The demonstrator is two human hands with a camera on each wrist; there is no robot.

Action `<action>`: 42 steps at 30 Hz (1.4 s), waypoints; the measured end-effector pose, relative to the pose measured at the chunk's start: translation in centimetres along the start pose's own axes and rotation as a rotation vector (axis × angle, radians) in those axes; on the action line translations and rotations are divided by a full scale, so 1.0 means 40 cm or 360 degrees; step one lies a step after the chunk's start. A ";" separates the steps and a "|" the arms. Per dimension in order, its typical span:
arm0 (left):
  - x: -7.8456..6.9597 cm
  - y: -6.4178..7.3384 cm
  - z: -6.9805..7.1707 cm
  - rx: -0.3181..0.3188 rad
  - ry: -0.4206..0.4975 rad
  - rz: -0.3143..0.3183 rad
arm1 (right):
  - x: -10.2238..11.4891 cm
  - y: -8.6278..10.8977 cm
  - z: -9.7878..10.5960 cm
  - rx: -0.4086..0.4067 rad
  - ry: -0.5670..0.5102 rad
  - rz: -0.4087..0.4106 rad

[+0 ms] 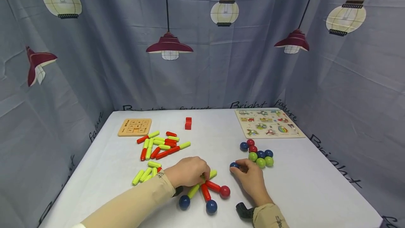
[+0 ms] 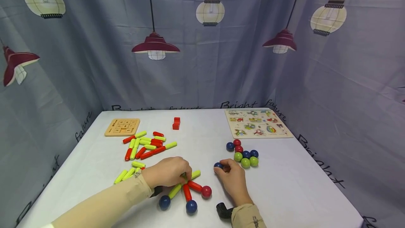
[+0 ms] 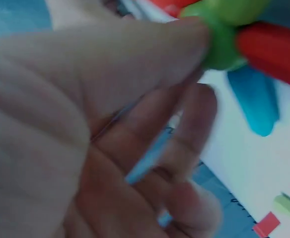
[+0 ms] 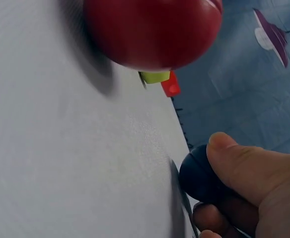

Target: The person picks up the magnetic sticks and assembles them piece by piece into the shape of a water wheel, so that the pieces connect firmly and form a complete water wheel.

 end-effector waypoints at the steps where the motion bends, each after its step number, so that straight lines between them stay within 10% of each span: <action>1: 0.000 -0.002 0.001 0.0020 0.0004 0.0029 | 0.000 0.000 -0.003 0.0012 -0.0007 0.0007; 12: -0.004 -0.039 -0.035 0.0145 -0.0022 0.0586 | 0.002 0.005 -0.024 0.0103 -0.0072 0.0048; 24: -0.006 -0.028 -0.037 -0.0014 0.0163 0.0495 | 0.020 0.011 -0.044 0.0286 -0.0256 0.0155; 29: -0.001 -0.005 -0.017 -0.0017 0.0099 0.0493 | 0.033 0.015 0.045 -0.0366 -0.0118 0.0424; 33: -0.001 0.011 -0.008 0.0004 0.0106 0.0474 | 0.008 0.026 0.125 -0.0885 -0.0050 0.0232; 37: -0.004 0.014 -0.004 -0.0017 0.0088 0.0439 | -0.022 0.012 0.132 -0.0787 0.0094 -0.0075; 42: -0.008 0.016 -0.005 -0.0029 0.0049 0.0374 | -0.032 0.003 0.124 -0.0671 0.0234 -0.0145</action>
Point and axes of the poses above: each hand's wrist, its own y-axis away from the middle knuckle, its own z-axis out of the back of the hand, x = y × z, the point moved 7 cm from there along -y, towards the middle knuckle, and after that the axes turned 14 degrees about -y, right-handed, at the moved point
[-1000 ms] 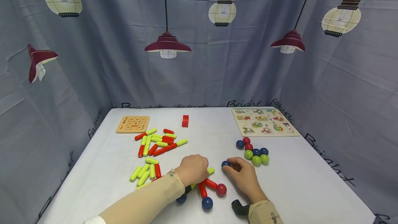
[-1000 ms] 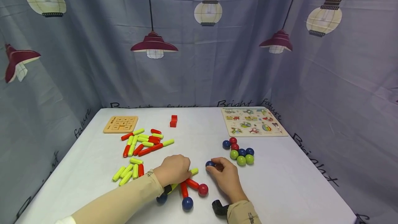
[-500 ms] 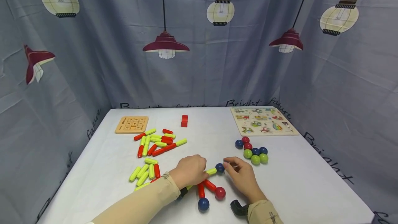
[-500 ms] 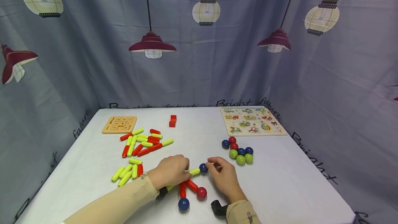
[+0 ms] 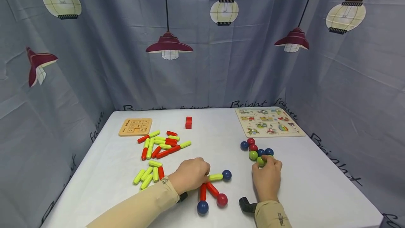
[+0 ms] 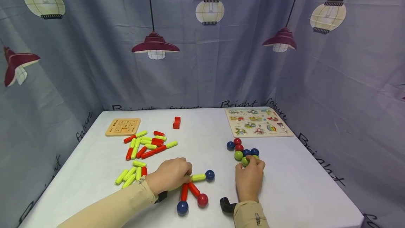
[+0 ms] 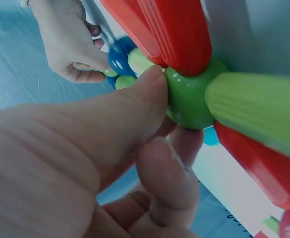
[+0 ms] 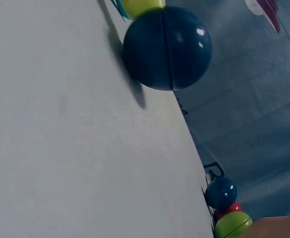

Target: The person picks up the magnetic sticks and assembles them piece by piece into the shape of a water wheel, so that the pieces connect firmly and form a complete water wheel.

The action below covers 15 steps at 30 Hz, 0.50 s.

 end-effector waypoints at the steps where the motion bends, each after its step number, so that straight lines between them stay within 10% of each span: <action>1: 0.000 0.000 0.001 -0.0004 -0.0008 -0.0013 | 0.000 -0.001 -0.001 0.0010 0.0015 0.0002; 7: 0.005 -0.002 0.002 -0.0040 0.0048 -0.0078 | 0.003 -0.002 -0.014 0.0086 0.0003 0.0030; 15: 0.007 -0.001 0.010 -0.0044 0.0029 -0.0219 | 0.037 0.036 -0.098 0.0621 -0.0195 0.0212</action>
Point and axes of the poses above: each hand's wrist, its own y-axis away from the middle knuckle, its own z-axis out of the back of the hand, x = y × z, the point moved 7 cm from there along -y, towards the middle knuckle, and after that the axes turned 14 degrees about -y, right-handed, at the moved point
